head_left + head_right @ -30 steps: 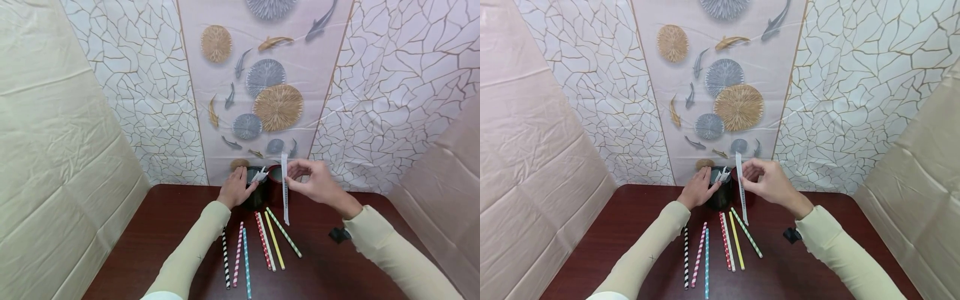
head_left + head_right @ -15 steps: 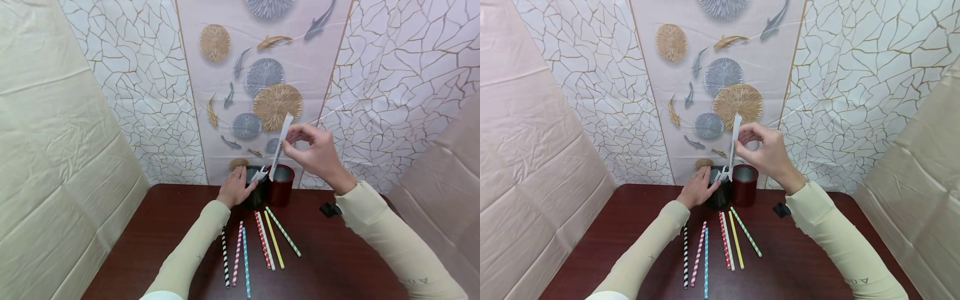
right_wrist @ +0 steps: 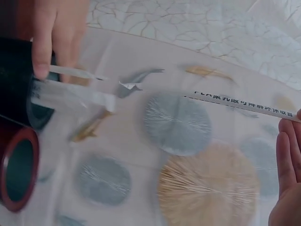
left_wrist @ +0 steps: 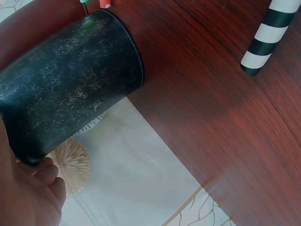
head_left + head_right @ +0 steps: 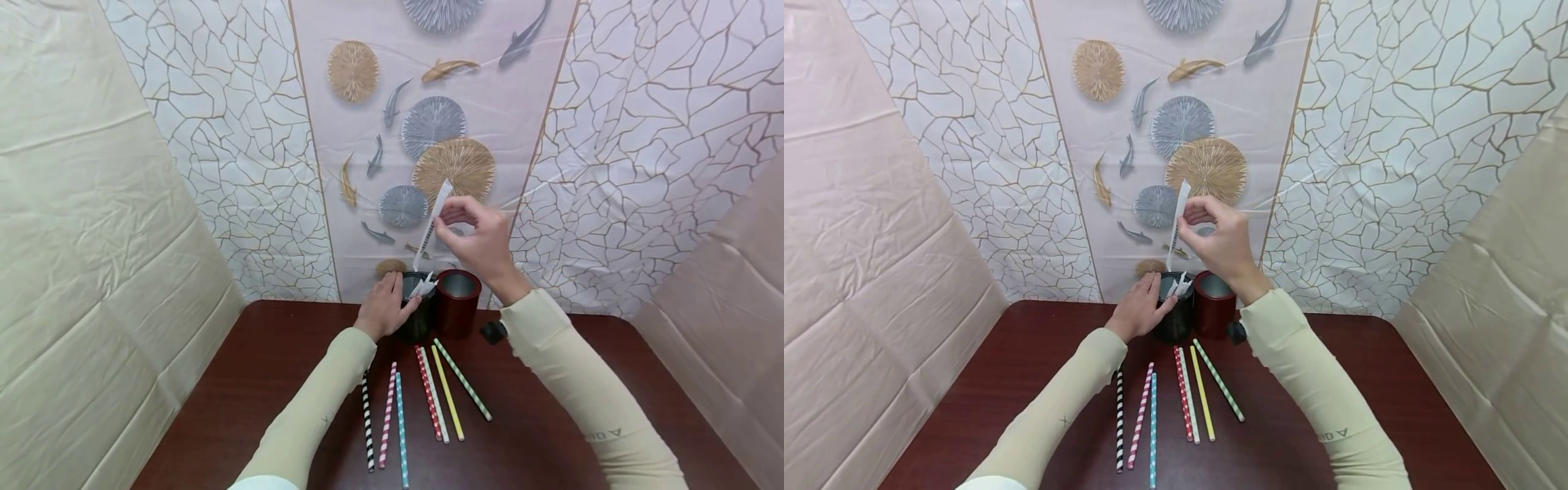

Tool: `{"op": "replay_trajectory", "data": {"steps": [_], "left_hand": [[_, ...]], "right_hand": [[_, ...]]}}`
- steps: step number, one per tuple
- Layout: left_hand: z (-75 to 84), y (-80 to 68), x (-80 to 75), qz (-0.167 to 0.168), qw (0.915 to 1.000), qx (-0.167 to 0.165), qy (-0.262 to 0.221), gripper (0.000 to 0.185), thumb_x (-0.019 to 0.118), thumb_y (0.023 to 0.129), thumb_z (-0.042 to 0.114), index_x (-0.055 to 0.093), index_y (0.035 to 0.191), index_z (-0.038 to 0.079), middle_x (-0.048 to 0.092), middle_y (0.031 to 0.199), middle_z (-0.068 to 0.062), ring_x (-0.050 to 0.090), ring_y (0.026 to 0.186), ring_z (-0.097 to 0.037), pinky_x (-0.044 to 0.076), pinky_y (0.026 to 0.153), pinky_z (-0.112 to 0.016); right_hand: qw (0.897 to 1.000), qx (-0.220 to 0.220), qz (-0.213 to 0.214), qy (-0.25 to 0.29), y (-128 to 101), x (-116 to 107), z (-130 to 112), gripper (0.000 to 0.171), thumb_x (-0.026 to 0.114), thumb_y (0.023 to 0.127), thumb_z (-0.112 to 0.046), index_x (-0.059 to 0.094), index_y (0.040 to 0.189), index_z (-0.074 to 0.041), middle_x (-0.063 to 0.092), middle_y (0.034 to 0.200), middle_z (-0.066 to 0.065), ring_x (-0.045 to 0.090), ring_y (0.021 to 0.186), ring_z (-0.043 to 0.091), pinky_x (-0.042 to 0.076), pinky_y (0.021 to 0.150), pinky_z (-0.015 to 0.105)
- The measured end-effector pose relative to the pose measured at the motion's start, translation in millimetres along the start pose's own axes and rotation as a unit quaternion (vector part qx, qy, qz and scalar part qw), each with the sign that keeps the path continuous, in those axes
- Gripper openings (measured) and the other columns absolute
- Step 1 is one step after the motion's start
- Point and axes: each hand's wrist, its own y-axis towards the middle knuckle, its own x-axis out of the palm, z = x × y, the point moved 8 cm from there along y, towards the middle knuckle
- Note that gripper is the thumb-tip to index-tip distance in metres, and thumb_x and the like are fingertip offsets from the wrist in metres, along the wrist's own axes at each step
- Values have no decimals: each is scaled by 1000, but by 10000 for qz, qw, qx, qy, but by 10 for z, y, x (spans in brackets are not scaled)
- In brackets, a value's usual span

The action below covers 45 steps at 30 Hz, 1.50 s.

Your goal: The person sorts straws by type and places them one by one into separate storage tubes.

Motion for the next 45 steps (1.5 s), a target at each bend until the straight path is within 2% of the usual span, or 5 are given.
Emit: {"op": "replay_trajectory", "data": {"steps": [13, 23, 28, 38, 45], "left_hand": [[58, -26, -7, -43, 10000, 1, 89, 86, 30, 110, 65, 23, 167, 0, 29, 173, -20, 31, 161, -33, 31, 131, -43], [50, -11, 14, -76, 10000, 0, 55, 87, 28, 110, 66, 21, 167, 1, 27, 174, -19, 27, 163, -32, 29, 132, -44], [25, -15, -15, -32, 10000, -31, 7, 86, 30, 110, 65, 22, 167, 0, 28, 174, -19, 27, 163, -32, 29, 132, -44], [-5, -36, -5, -55, 9999, -19, -91, 86, 31, 110, 64, 21, 167, 0, 26, 174, -19, 25, 163, -32, 27, 132, -44], [-11, -28, 2, -109, 9999, -33, -114, 85, 30, 110, 64, 20, 168, 1, 24, 175, -19, 23, 164, -31, 26, 133, -43]], "right_hand": [[9952, 810, -161, -517, -475, 337, 577, 13, 76, 92, -1, 76, 104, 4, 79, 93, 18, 78, 82, 31, 65, 77, 44], [9774, 1923, -839, -251, -692, 435, 876, 39, 80, 96, -16, 70, 128, 4, 75, 120, 25, 76, 111, 37, 61, 99, 44], [9675, 2251, -1088, -369, -629, 313, 906, 44, 69, 104, -26, 66, 136, 5, 72, 132, 24, 72, 122, 37, 57, 105, 50], [9176, 2529, -2478, -1809, -565, 69, 1018, 55, 50, 112, -37, 52, 153, -1, 57, 154, 23, 53, 144, 41, 42, 118, 61], [8497, 2453, -3796, -2715, -685, 11, 1174, 67, 48, 112, -41, 35, 163, 1, 43, 162, 29, 41, 151, 49, 33, 125, 62]]}}
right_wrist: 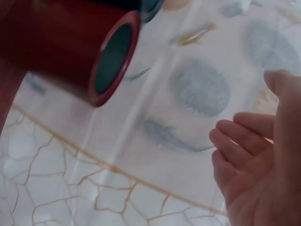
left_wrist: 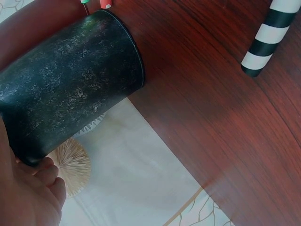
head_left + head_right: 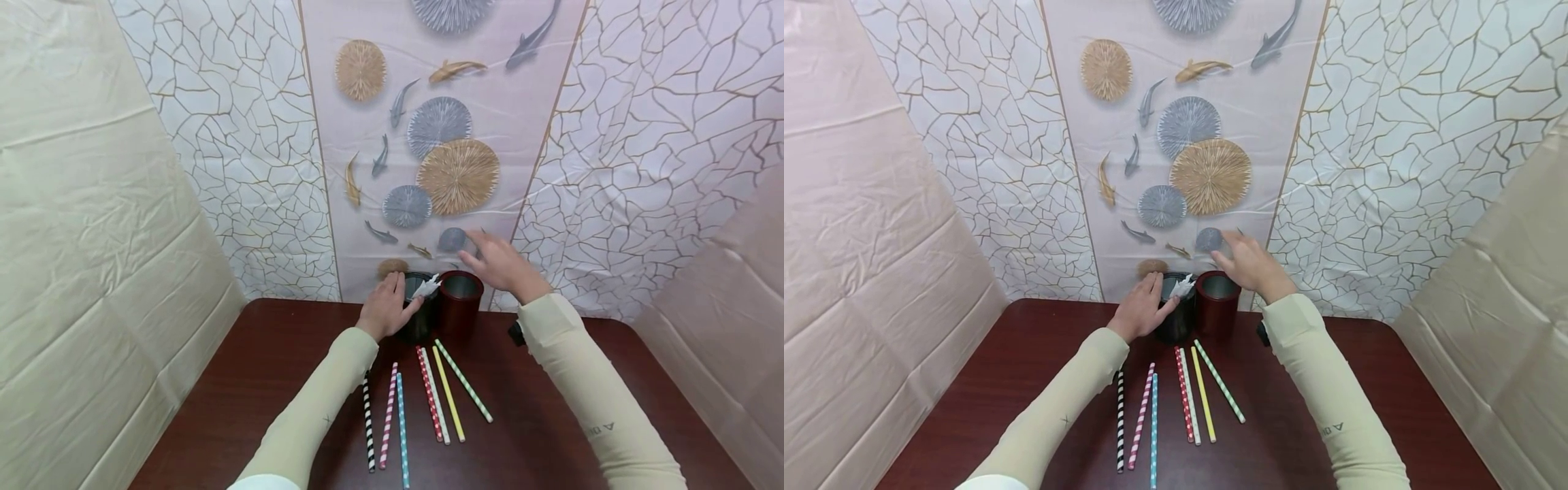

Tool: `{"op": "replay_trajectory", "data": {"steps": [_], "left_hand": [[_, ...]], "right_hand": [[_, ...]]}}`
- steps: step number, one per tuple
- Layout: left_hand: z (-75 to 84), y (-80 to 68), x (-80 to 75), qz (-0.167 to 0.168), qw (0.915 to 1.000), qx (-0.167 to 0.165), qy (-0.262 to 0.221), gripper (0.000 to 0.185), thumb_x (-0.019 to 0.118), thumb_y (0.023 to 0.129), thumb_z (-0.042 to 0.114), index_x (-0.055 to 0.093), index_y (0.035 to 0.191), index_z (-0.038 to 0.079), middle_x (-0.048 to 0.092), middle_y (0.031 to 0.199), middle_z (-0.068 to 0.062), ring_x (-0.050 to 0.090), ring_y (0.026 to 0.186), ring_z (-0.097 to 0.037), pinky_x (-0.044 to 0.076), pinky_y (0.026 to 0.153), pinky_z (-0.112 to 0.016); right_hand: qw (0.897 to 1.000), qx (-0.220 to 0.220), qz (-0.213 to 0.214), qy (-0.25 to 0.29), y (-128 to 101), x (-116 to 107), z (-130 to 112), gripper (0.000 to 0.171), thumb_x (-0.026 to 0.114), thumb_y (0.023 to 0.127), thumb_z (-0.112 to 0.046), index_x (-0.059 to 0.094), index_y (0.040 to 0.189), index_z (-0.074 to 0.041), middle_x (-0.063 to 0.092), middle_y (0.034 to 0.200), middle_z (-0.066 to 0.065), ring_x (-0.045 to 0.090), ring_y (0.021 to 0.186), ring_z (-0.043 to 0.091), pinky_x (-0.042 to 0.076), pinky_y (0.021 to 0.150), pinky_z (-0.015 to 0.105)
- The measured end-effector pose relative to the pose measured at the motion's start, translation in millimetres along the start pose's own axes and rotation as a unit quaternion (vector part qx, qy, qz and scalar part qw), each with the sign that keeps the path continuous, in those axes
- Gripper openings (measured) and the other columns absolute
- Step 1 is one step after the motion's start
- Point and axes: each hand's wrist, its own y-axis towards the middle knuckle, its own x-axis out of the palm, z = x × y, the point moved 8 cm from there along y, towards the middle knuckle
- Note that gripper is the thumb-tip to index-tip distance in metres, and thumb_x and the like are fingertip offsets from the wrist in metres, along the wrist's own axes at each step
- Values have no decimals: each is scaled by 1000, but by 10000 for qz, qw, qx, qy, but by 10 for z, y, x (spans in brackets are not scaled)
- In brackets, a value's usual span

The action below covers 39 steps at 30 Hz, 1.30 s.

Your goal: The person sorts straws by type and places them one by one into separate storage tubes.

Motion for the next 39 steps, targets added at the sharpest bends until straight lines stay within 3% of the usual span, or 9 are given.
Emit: {"op": "replay_trajectory", "data": {"steps": [4, 7, 12, 18, 27, 39], "left_hand": [[0, -3, 0, -11, 10000, 4, 37, 85, 31, 111, 63, 20, 168, 1, 25, 175, -19, 24, 164, -31, 26, 133, -43], [1, -5, 3, 19, 10000, 25, 46, 84, 31, 111, 62, 21, 167, 0, 26, 174, -20, 24, 164, -32, 26, 133, -43], [6, -5, 3, 46, 10000, 33, 82, 84, 30, 111, 62, 21, 167, 0, 26, 174, -20, 25, 164, -32, 27, 133, -43], [4, -12, 1, 45, 9999, 22, 89, 84, 30, 111, 62, 22, 167, 1, 27, 174, -20, 25, 164, -32, 27, 132, -43], [7, -12, 49, -9, 10000, 33, 92, 84, 31, 111, 62, 21, 167, 0, 26, 175, -19, 24, 164, -31, 28, 132, -43], [-8, -4, -1, -169, 9998, 34, 141, 87, 27, 110, 65, 16, 168, 2, 20, 176, -18, 19, 166, -30, 23, 134, -41]], "right_hand": [[9975, 296, -604, -231, -63, 152, 125, 79, 42, 111, -53, 18, 169, -5, 29, 171, 27, 32, 156, 48, 28, 127, 64], [9959, 352, -756, -359, -107, 258, 198, 83, 40, 110, -58, 10, 171, -9, 21, 175, 23, 27, 159, 47, 26, 128, 64], [9953, 199, -673, -662, -142, 438, 302, 85, 39, 111, -58, 12, 169, -3, 16, 176, 24, 19, 163, 44, 24, 130, 61], [9952, 93, -434, -875, -174, 654, 419, 83, 42, 111, -55, 20, 167, 2, 19, 174, 26, 20, 162, 44, 27, 128, 62], [9970, 211, -456, -595, -246, 1002, 542, 83, 38, 112, -55, 19, 166, 5, 18, 174, 28, 17, 162, 46, 22, 130, 64], [9977, 377, -238, -503, -242, 1131, 570, 85, 34, 111, -60, 23, 166, 4, 20, 175, 25, 20, 163, 44, 24, 130, 62]]}}
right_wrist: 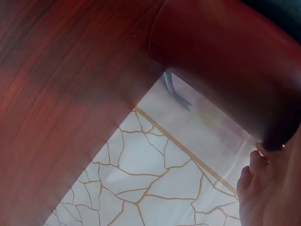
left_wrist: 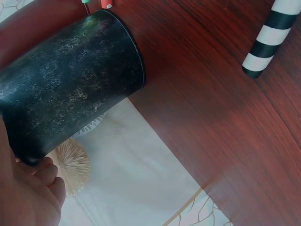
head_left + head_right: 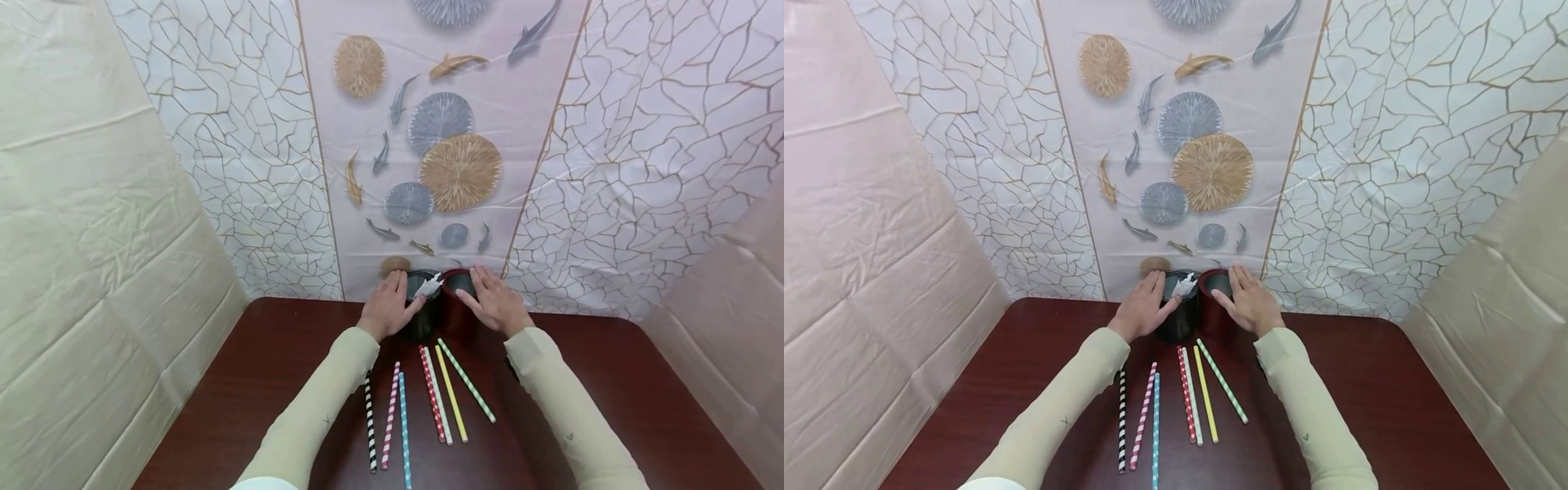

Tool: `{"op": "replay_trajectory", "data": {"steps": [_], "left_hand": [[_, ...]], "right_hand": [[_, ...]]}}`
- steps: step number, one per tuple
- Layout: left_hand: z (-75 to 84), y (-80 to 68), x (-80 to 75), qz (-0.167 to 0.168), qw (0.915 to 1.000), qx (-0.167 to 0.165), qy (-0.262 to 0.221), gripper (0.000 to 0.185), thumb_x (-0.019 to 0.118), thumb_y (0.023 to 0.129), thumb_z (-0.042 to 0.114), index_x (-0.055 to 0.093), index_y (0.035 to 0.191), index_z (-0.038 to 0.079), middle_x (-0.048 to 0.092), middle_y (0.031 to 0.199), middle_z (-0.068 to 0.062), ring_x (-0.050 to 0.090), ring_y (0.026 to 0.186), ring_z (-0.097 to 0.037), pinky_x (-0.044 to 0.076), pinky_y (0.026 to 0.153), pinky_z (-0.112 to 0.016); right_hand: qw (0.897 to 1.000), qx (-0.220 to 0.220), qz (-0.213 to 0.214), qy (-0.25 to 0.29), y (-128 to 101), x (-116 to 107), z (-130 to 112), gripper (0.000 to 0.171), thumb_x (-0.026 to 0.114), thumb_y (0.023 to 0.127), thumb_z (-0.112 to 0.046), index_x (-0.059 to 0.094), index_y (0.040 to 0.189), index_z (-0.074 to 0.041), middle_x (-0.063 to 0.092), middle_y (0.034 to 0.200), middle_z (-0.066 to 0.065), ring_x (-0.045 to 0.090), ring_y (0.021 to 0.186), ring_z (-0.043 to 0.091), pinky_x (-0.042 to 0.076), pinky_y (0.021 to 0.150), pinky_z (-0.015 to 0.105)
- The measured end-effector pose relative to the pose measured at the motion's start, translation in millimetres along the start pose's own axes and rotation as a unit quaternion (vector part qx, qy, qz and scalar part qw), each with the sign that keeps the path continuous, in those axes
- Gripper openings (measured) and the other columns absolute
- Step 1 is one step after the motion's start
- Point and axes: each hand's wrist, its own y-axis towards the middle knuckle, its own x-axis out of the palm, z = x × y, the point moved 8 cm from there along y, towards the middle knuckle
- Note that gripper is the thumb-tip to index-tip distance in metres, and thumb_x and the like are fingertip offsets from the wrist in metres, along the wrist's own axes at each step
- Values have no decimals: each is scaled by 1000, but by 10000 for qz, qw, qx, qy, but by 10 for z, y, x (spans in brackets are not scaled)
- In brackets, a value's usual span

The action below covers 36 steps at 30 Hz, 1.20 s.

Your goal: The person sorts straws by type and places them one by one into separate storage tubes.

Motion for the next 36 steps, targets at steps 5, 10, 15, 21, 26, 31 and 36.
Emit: {"op": "replay_trajectory", "data": {"steps": [5, 10, 15, 21, 26, 31, 36], "left_hand": [[-38, 12, -53, -123, 9998, -28, 151, 87, 27, 110, 66, 17, 168, 2, 19, 177, -18, 18, 166, -30, 23, 134, -42], [-88, 19, -111, -346, 9990, -149, -245, 88, 33, 109, 65, 17, 168, 2, 17, 177, -18, 18, 166, -32, 23, 134, -45], [-120, 2, -157, -546, 9956, -264, -712, 96, 43, 104, 70, 15, 169, 5, 9, 179, -15, 16, 166, -32, 24, 133, -46], [-103, -56, -263, -499, 9944, -261, -893, 97, 63, 99, 56, 19, 169, 5, 13, 179, -13, 20, 165, -32, 27, 132, -48], [-124, -170, -433, -191, 9933, -325, -1089, 84, 65, 102, 41, 27, 166, 1, 24, 176, -16, 28, 162, -33, 32, 129, -50], [-225, -367, -488, -44, 9952, -508, -831, 72, 69, 100, 34, 44, 156, -4, 47, 162, -21, 52, 145, -38, 48, 117, -52], [-334, -586, -447, -308, 9934, -891, -653, 33, 74, 96, 33, 68, 105, 2, 68, 110, -14, 65, 90, -30, 56, 72, -45]], "right_hand": [[9999, -31, 139, -33, 48, 9, -34, 88, 33, 109, -65, 25, 165, 3, 22, 174, 25, 23, 162, 43, 27, 129, 60], [9997, -80, 212, -50, 80, 12, -72, 87, 34, 110, -63, 26, 165, 4, 23, 174, 26, 23, 162, 43, 26, 130, 59], [9998, -91, 163, -77, 94, 39, -86, 88, 34, 110, -63, 25, 165, 4, 22, 174, 25, 22, 163, 42, 25, 131, 58], [9999, -39, 89, -95, 72, 55, -58, 89, 31, 110, -65, 23, 166, 4, 20, 175, 24, 20, 163, 42, 25, 131, 58], [9999, -18, 116, -90, 54, 30, -31, 88, 31, 110, -63, 23, 165, 5, 20, 174, 26, 20, 163, 42, 24, 131, 58], [9998, -14, 119, -136, 32, 42, -3, 88, 32, 110, -63, 23, 165, 5, 21, 174, 26, 20, 163, 42, 23, 131, 57], [9998, -15, 115, -135, 7, 45, 14, 88, 32, 110, -63, 23, 165, 5, 20, 174, 26, 20, 163, 42, 23, 132, 57]]}}
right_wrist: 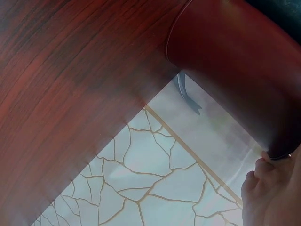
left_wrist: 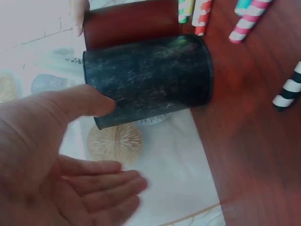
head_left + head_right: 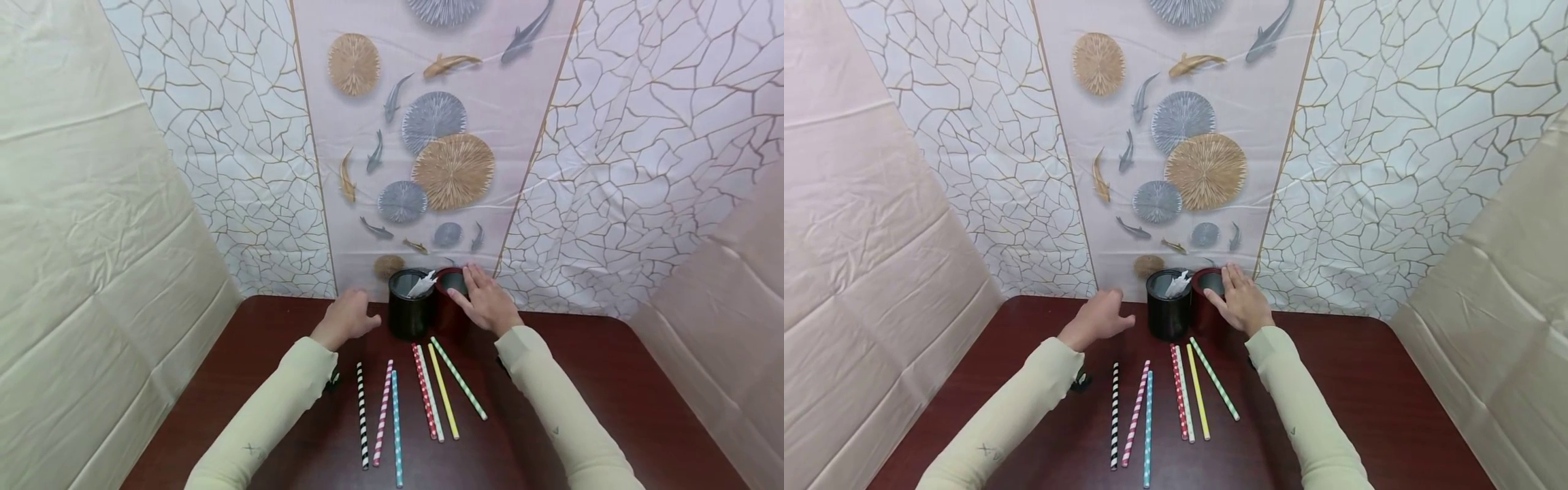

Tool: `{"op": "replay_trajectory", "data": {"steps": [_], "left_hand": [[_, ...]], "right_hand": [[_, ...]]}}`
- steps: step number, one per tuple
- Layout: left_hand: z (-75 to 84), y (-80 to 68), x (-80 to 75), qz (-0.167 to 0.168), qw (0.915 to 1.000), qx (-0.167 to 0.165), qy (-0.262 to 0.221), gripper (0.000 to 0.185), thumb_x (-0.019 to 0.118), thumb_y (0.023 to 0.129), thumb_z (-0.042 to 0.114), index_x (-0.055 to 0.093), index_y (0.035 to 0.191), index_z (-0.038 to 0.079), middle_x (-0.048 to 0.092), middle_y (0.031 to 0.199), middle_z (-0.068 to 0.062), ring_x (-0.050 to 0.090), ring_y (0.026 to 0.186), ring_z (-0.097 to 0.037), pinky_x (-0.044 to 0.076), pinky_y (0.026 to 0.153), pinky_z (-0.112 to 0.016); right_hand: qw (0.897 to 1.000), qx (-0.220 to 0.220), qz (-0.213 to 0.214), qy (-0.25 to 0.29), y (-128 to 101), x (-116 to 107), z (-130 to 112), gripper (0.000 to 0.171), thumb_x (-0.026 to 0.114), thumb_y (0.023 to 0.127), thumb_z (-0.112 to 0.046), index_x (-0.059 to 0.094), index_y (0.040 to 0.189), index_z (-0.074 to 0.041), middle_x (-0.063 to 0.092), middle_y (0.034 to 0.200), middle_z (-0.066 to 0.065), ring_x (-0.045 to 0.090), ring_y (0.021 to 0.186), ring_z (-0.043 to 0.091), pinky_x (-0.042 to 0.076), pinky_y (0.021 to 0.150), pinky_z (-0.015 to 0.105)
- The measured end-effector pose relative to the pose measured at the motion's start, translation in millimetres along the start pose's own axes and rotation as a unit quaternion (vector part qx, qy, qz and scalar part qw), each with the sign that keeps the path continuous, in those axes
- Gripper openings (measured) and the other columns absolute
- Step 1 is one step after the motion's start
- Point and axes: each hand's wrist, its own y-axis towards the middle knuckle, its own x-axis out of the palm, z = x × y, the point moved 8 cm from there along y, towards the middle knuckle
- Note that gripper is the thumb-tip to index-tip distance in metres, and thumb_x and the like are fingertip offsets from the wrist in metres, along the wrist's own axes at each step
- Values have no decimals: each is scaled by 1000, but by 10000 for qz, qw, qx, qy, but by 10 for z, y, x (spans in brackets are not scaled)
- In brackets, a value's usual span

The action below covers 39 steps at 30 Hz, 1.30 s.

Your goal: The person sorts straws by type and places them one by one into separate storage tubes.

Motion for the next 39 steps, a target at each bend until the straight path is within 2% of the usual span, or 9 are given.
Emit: {"op": "replay_trajectory", "data": {"steps": [2, 7, 10, 16, 19, 24, 30, 39], "left_hand": [[-71, -84, 51, -254, 9993, -253, -120, 29, 74, 96, 33, 65, 92, 5, 65, 94, -11, 59, 77, -27, 50, 63, -41], [-214, -270, 191, -744, 9937, -736, -395, 29, 76, 96, 32, 62, 87, 8, 60, 78, -8, 55, 71, -25, 45, 63, -36], [-284, -356, 276, -838, 9916, -885, -437, 30, 78, 96, 31, 62, 85, 8, 59, 75, -7, 55, 71, -25, 45, 64, -36], [-431, -486, 516, -938, 9870, -1140, -636, 31, 81, 94, 31, 63, 87, 8, 58, 72, -8, 57, 64, -23, 44, 56, -32], [-487, -532, 635, -971, 9843, -1233, -806, 33, 83, 92, 32, 63, 88, 7, 60, 68, -8, 59, 60, -22, 44, 54, -31], [-529, -578, 757, -888, 9822, -1256, -1082, 35, 83, 92, 32, 63, 78, 6, 63, 61, -8, 59, 55, -21, 43, 52, -30], [-554, -581, 809, -697, 9812, -1283, -1259, 38, 84, 91, 30, 63, 69, 7, 64, 56, -7, 61, 52, -20, 44, 52, -29], [-563, -576, 884, -624, 9806, -1330, -1298, 31, 83, 91, 23, 65, 70, 8, 67, 58, -4, 64, 54, -18, 48, 58, -30]], "right_hand": [[10000, 1, -18, 11, -3, 0, -2, 88, 32, 110, -63, 22, 165, 5, 20, 174, 26, 19, 163, 42, 22, 132, 57], [10000, -13, -19, -5, -6, -16, -10, 87, 31, 111, -62, 23, 165, 5, 21, 174, 26, 20, 163, 42, 22, 132, 57], [10000, -26, 16, -15, -9, -25, -15, 87, 32, 111, -62, 23, 165, 6, 22, 174, 26, 21, 163, 42, 23, 132, 57], [10000, -15, 48, -29, -12, -15, -3, 86, 33, 111, -61, 24, 165, 5, 23, 174, 26, 21, 163, 43, 24, 131, 57], [10000, -7, 25, -37, -11, -5, -3, 87, 33, 111, -62, 23, 165, 5, 22, 174, 26, 21, 163, 42, 23, 131, 57], [10000, 28, 16, 31, -7, 0, -4, 87, 32, 111, -62, 22, 165, 5, 21, 174, 25, 19, 163, 42, 22, 132, 57], [10000, 21, 41, -18, 3, -1, -3, 86, 31, 111, -61, 22, 165, 5, 21, 174, 25, 19, 164, 42, 22, 132, 57], [9999, -21, 118, -29, -5, -13, -18, 85, 33, 111, -60, 25, 164, 6, 23, 173, 26, 21, 163, 43, 24, 131, 57]]}}
